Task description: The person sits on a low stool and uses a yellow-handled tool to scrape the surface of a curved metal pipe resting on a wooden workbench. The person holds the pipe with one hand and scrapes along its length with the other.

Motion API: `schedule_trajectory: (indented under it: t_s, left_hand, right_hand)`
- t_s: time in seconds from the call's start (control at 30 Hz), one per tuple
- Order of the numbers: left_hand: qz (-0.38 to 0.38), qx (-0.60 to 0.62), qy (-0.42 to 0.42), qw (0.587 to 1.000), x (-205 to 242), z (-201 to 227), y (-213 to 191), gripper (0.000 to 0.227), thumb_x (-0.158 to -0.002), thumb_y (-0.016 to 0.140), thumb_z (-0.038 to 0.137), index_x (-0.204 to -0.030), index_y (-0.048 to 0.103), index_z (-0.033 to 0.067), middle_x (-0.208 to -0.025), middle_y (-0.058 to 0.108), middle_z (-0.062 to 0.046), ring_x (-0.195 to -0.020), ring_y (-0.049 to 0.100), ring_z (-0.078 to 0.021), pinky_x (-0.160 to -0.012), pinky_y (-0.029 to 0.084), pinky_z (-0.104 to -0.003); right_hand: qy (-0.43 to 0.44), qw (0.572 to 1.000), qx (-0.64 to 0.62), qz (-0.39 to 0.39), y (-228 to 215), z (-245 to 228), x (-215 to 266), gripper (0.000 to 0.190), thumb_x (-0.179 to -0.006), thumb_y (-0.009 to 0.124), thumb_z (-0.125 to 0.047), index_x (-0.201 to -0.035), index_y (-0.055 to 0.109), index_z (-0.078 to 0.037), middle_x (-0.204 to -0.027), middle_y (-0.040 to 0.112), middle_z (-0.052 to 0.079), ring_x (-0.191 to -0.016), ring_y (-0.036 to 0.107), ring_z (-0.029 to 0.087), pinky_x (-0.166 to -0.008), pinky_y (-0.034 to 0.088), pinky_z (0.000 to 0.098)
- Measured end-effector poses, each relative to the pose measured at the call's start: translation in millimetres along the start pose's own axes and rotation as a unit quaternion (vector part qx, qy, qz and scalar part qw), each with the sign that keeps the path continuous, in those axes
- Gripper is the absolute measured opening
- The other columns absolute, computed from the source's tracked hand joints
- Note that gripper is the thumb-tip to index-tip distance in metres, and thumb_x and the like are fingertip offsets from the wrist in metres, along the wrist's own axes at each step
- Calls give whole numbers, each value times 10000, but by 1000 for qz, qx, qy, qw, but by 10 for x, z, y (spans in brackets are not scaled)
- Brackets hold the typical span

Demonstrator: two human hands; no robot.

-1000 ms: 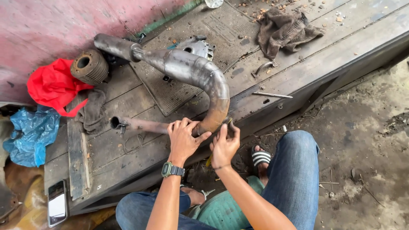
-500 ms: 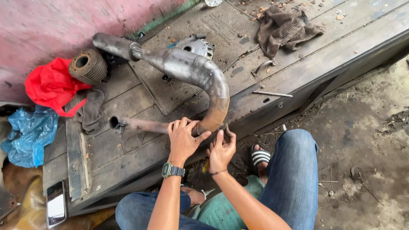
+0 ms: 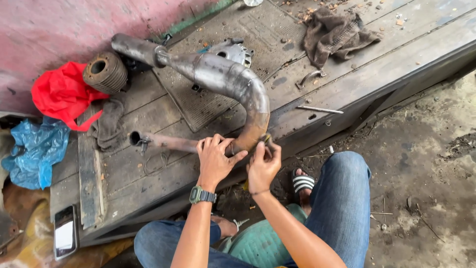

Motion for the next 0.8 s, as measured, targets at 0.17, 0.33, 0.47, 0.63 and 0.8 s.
schedule_trajectory:
  t_s: [0.17,0.33,0.47,0.63,0.8]
  left_hand:
    - [-18,-2,-5,1000,38,13,-66,822,-824,514,880,-1130,740,151,-1047,616,-72,-1096,595,-305,-1116,280,-543]
    - [-10,-2,-4,1000,20,5,-32,828,-814,539,871,-1132,742,133,-1061,623,-86,-1114,592,-317,-1123,273,-557]
    - [-33,9,-12,999,24,75,-117,822,-758,618,844,-1151,733,132,-1078,610,-73,-1129,572,-306,-1135,255,-542]
    - [-33,-3,-18,999,-12,28,-112,782,-667,754,790,-1167,720,189,-1097,602,-37,-1143,559,-283,-1138,261,-526]
    - [-25,9,-16,1000,8,38,-93,793,-675,754,778,-1171,717,161,-1110,602,-48,-1152,550,-287,-1136,251,-521]
  right_hand:
    - [-145,969,153,-125,-225,-238,-151,45,-946,710,-73,-975,684,-94,-760,739,58,-713,615,82,-631,538,294]
    - [-241,914,242,-219,-180,-610,-253,111,-940,729,-120,-1044,721,-86,-860,780,146,-834,770,283,-678,579,427]
    - [-341,821,360,-284,-211,-796,-375,87,-915,729,-158,-994,742,-124,-801,761,138,-782,747,349,-633,590,413]
    - [-367,750,403,-375,-125,-806,-136,95,-964,664,-191,-928,741,-149,-744,758,69,-682,754,296,-598,605,369]
    - [-399,786,354,-312,-176,-597,-230,27,-903,726,-111,-884,719,-129,-707,717,78,-700,729,320,-587,576,414]
Point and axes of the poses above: each hand's wrist, its own x-axis away from the middle knuckle, its own y-axis out of the palm, z = x × y, the point moved 3 cm from there along -x, towards the middle knuckle
